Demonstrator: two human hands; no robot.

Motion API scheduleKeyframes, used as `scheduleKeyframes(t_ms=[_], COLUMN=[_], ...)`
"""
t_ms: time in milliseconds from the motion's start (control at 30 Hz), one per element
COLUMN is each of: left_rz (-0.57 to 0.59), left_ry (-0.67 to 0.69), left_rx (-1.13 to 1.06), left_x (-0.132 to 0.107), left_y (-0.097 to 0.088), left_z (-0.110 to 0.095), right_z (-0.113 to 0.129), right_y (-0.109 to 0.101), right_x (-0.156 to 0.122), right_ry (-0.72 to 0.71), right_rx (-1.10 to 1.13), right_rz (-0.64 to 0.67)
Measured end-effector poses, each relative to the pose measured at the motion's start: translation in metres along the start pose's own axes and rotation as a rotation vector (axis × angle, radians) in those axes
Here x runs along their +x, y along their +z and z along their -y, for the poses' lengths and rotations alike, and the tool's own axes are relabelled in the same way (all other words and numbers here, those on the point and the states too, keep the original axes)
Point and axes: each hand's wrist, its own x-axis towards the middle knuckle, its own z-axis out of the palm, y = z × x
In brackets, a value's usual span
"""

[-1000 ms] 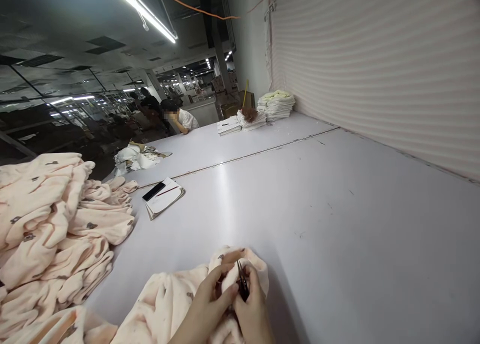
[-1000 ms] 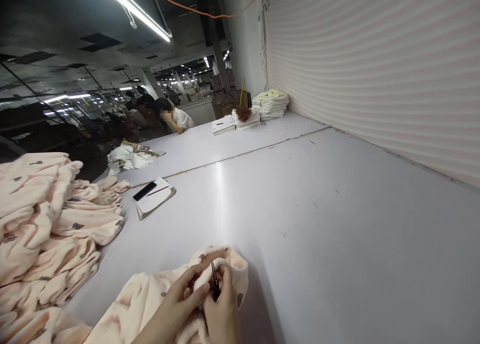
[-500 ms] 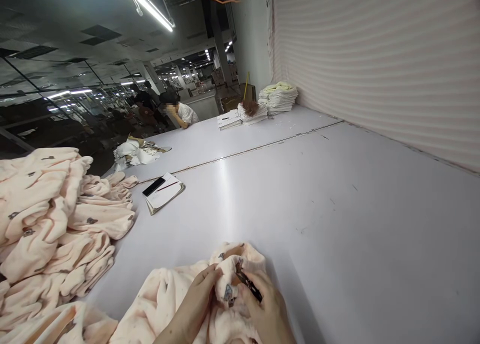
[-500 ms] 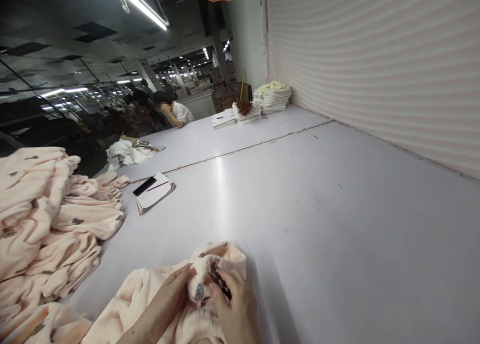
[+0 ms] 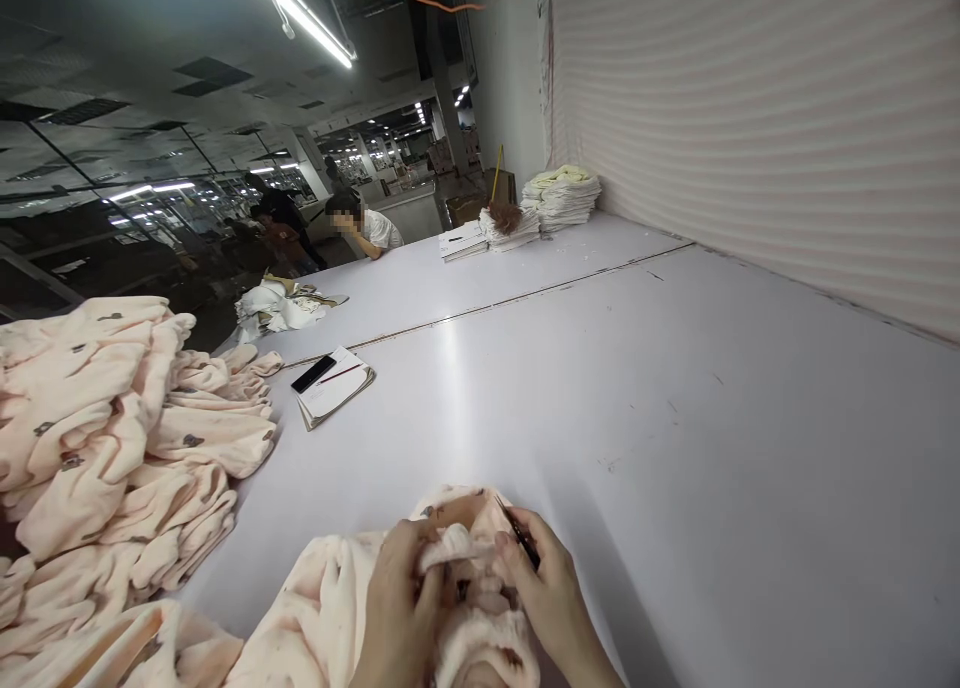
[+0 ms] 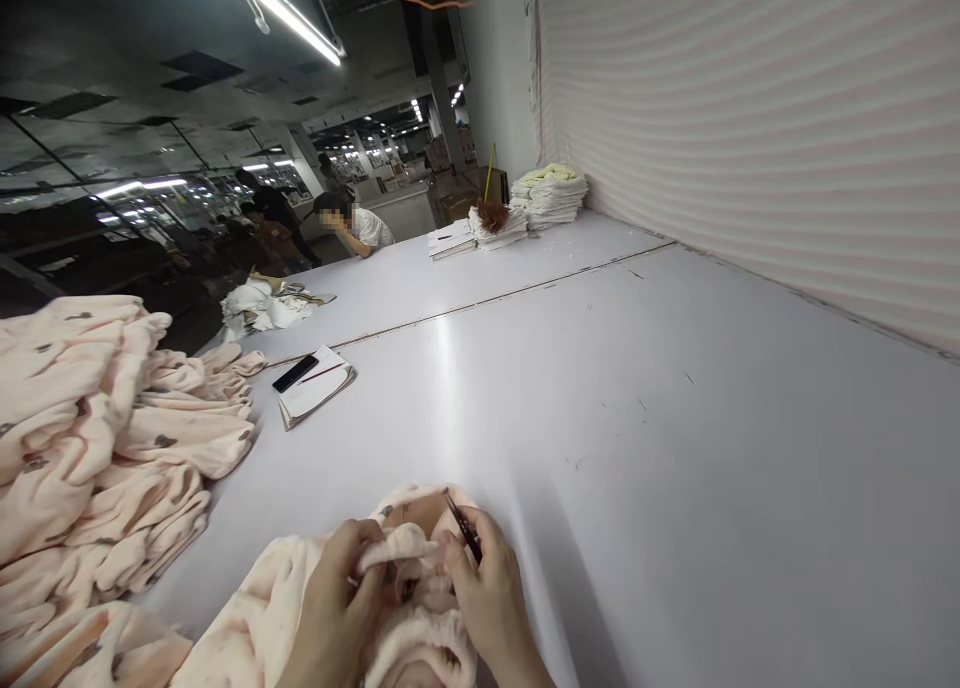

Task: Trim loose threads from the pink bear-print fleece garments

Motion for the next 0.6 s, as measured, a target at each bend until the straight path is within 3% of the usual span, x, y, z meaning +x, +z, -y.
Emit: scheduleKeyframes(t_ms=[67, 167, 233, 367, 467, 533, 600], left_rz=[-0.050, 0.038, 0.076, 0.098, 0.127, 0.258, 0.382], left_ry=[-0.045, -0.179, -0.208, -0.219, -0.234, -0.286, -0.367], left_rx=[-0.172, -0.591, -0.696, -0.746, -0.721, -0.653, -0.568], left_x=[-0.005, -0.009, -0.010, -0.014, -0.018, -0.018, -0.014], left_y=[0.001, 0.005, 0.008, 0.006, -0.004, -0.010, -0.014], left_z=[-0.002, -0.002, -0.002, 0.001, 0.008, 0.015, 0.021], right_z=[0.008, 0.019, 0.024, 0.021, -0.004, -0.027, -0.046], right_y=[0.000, 0.008, 0.014, 0.016, 0.009, 0.007, 0.010], right_x=[0.001, -0.003, -0.006, -0.006, 0.005, 0.014, 0.021], right_ry=[-0.064, -0.123, -0.128, -0.119, 0.035, 0.189, 0.280], right_rx=[0.001, -0.006, -0.010, 0.051, 0.092, 0.095, 0.123], right_rz=[0.086, 0.165, 0.192, 0.187, 0.027, -0.090, -0.070])
